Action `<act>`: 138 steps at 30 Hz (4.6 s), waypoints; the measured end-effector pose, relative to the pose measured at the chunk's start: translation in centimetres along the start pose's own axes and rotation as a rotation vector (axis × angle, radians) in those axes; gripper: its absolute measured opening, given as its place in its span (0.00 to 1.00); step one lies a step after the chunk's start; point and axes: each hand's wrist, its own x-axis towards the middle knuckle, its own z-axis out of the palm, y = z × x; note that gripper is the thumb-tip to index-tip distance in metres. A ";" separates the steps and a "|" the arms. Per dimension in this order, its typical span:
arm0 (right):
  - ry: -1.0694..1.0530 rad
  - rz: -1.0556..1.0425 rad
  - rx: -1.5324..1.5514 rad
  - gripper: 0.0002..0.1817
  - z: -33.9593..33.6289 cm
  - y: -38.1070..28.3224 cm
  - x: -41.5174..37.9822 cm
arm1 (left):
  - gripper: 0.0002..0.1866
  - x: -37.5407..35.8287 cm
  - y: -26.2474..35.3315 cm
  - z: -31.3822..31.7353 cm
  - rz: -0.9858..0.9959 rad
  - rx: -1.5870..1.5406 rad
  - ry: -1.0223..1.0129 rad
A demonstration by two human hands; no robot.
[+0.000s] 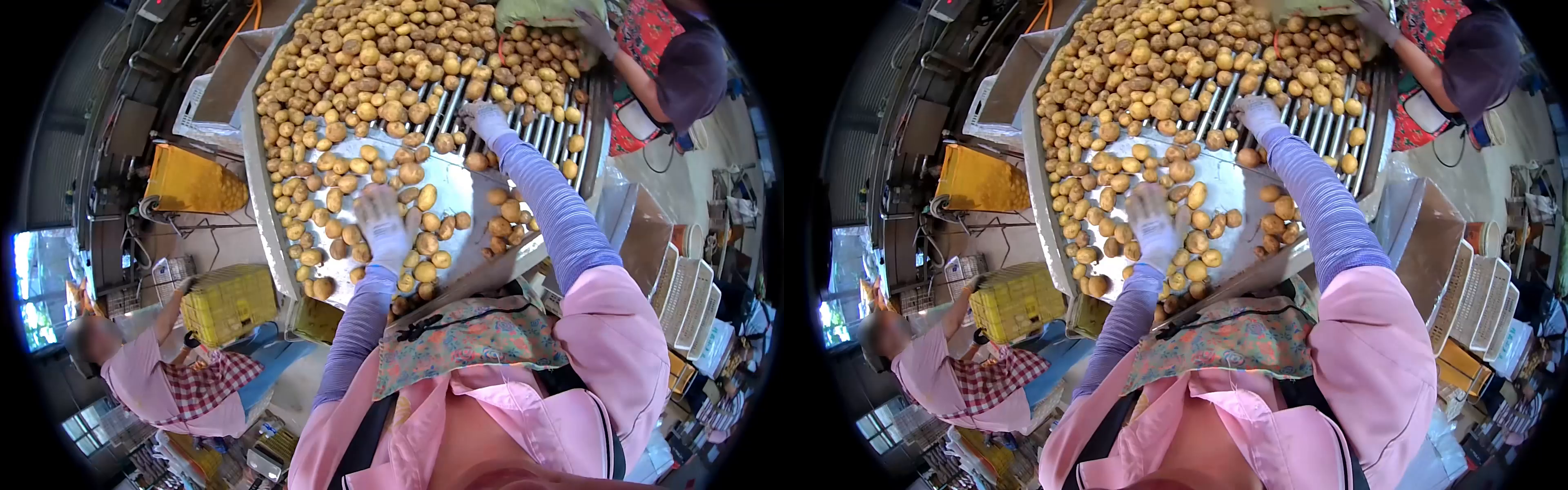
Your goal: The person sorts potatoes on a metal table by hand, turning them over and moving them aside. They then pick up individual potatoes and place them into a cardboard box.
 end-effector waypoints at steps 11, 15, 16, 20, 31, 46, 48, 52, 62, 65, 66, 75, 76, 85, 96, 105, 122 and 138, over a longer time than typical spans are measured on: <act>-0.646 0.201 0.403 0.19 -13.0 8.4 -34.6 | 0.36 -3.2 -11.0 5.5 0.285 0.216 0.416; -0.487 -0.316 0.195 0.25 -12.3 9.8 -42.1 | 0.44 -0.1 -6.1 7.4 -0.212 -0.180 0.252; -0.581 -0.005 0.475 0.27 -13.1 8.4 -41.0 | 0.45 -0.4 -2.1 5.0 -0.156 -0.108 0.149; -0.014 0.079 0.714 0.31 -11.8 3.2 -31.5 | 0.44 -3.6 4.1 3.4 0.105 -0.039 0.084; -0.229 -0.154 -0.184 0.48 -2.2 -11.5 -24.0 | 0.37 -14.3 -11.8 5.9 -0.024 -0.020 0.200; -0.134 -0.727 -0.024 0.32 1.1 -4.3 -25.2 | 0.35 -17.6 -11.2 4.7 0.157 -0.098 0.221; -0.188 -0.766 -0.010 0.34 1.3 -6.5 -24.0 | 0.35 -17.5 -12.3 4.5 0.113 -0.038 0.218; -0.337 -0.761 0.034 0.44 2.5 -13.8 -22.5 | 0.36 -12.8 -14.6 5.9 0.025 -0.053 0.355; -0.387 -1.017 0.491 0.12 2.7 -13.8 -20.1 | 0.32 -6.2 -2.9 5.4 0.156 -0.036 0.283; 0.131 -0.712 0.154 0.18 -4.0 -10.8 -15.6 | 0.31 -11.7 -4.3 3.5 0.400 -0.266 0.236; 0.231 -0.537 -0.073 0.26 -3.9 -10.4 -14.5 | 0.31 -12.9 -5.3 3.0 0.413 -0.263 0.236; 0.046 -0.676 0.006 0.33 3.9 -15.2 -17.0 | 0.40 -7.0 -6.3 6.6 -0.035 -0.353 0.326; 0.162 -0.743 0.114 0.33 3.8 -14.5 -18.9 | 0.42 -7.0 -4.1 5.3 -0.043 -0.212 0.317; -0.128 -0.747 -0.061 0.44 -0.4 -4.9 -23.5 | 0.36 -16.6 -8.8 3.0 0.298 -0.090 0.177; -0.107 -0.991 0.245 0.33 6.1 -19.3 -24.5 | 0.37 -4.8 -9.1 6.0 0.198 -0.109 0.349; 0.417 -0.286 -0.211 0.33 -7.5 -1.8 -21.7 | 0.39 -14.7 -1.9 3.7 0.427 -0.234 0.167; 0.405 -0.302 0.307 0.21 -8.1 0.7 -24.6 | 0.33 -12.5 -1.8 5.2 0.342 -0.160 0.338; 0.144 -0.220 -0.141 0.45 -2.3 -3.4 -26.6 | 0.27 -8.8 -4.7 5.4 0.024 0.131 0.468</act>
